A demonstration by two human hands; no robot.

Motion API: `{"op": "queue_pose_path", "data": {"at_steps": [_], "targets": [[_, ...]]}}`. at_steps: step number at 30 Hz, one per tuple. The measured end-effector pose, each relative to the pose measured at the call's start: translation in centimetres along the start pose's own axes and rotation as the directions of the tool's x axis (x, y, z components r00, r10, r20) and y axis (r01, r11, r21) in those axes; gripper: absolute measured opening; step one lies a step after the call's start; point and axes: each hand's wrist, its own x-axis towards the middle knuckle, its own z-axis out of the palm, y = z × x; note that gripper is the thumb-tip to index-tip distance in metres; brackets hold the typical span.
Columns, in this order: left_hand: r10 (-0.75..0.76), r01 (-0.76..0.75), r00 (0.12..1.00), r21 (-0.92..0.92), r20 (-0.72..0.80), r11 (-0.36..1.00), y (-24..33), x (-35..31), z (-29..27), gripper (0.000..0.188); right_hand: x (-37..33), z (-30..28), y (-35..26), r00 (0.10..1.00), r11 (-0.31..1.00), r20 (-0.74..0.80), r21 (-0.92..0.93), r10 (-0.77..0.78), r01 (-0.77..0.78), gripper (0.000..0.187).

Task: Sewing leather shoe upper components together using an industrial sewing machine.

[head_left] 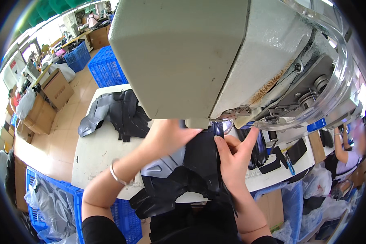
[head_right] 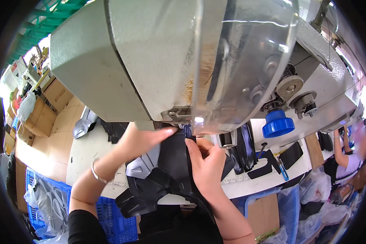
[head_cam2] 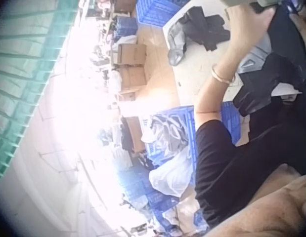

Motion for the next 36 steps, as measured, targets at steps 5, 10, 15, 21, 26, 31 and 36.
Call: {"op": "queue_pose_path", "data": {"at_steps": [5, 10, 15, 21, 26, 31, 36], "targets": [[0.281, -0.275, 0.96, 0.214, 0.004, 0.937, 2.6, -5.2, 1.9, 0.054, -0.3, 0.5, -0.9, 0.997, 0.99, -0.045, 0.13, 0.065, -0.058, 0.011], [0.575, -0.456, 0.812, 0.504, -0.103, 0.734, 0.6, -4.3, 3.5, 0.054, -1.8, -0.6, -1.1, 0.977, 0.92, 0.039, 0.33, 0.208, -0.209, 0.006], [0.591, -0.436, 0.794, 0.544, -0.141, 0.717, 1.7, -3.8, 2.9, 0.04, -1.9, -3.0, 1.5, 0.905, 0.955, 0.342, 0.06, 0.254, -0.291, 0.032], [0.594, -0.407, 0.784, 0.572, -0.181, 0.712, 1.7, -3.8, 3.3, 0.039, -1.9, -3.6, 0.9, 0.896, 0.967, 0.378, 0.009, 0.231, -0.254, 0.04], [0.622, -0.379, 0.741, 0.606, -0.254, 0.7, 1.6, -3.5, 4.3, 0.039, -1.8, -3.7, 0.9, 0.892, 0.956, 0.375, 0.045, 0.252, -0.289, 0.038], [0.608, -0.35, 0.742, 0.609, -0.283, 0.712, 1.7, -3.3, 4.6, 0.038, -1.7, -3.5, 0.4, 0.907, 0.975, 0.372, 0.022, 0.199, -0.222, 0.038], [0.597, -0.34, 0.745, 0.6, -0.299, 0.725, 2.0, -2.8, 4.4, 0.036, -1.4, -3.4, 0.4, 0.914, 0.974, 0.357, 0.036, 0.195, -0.222, 0.04]]}}
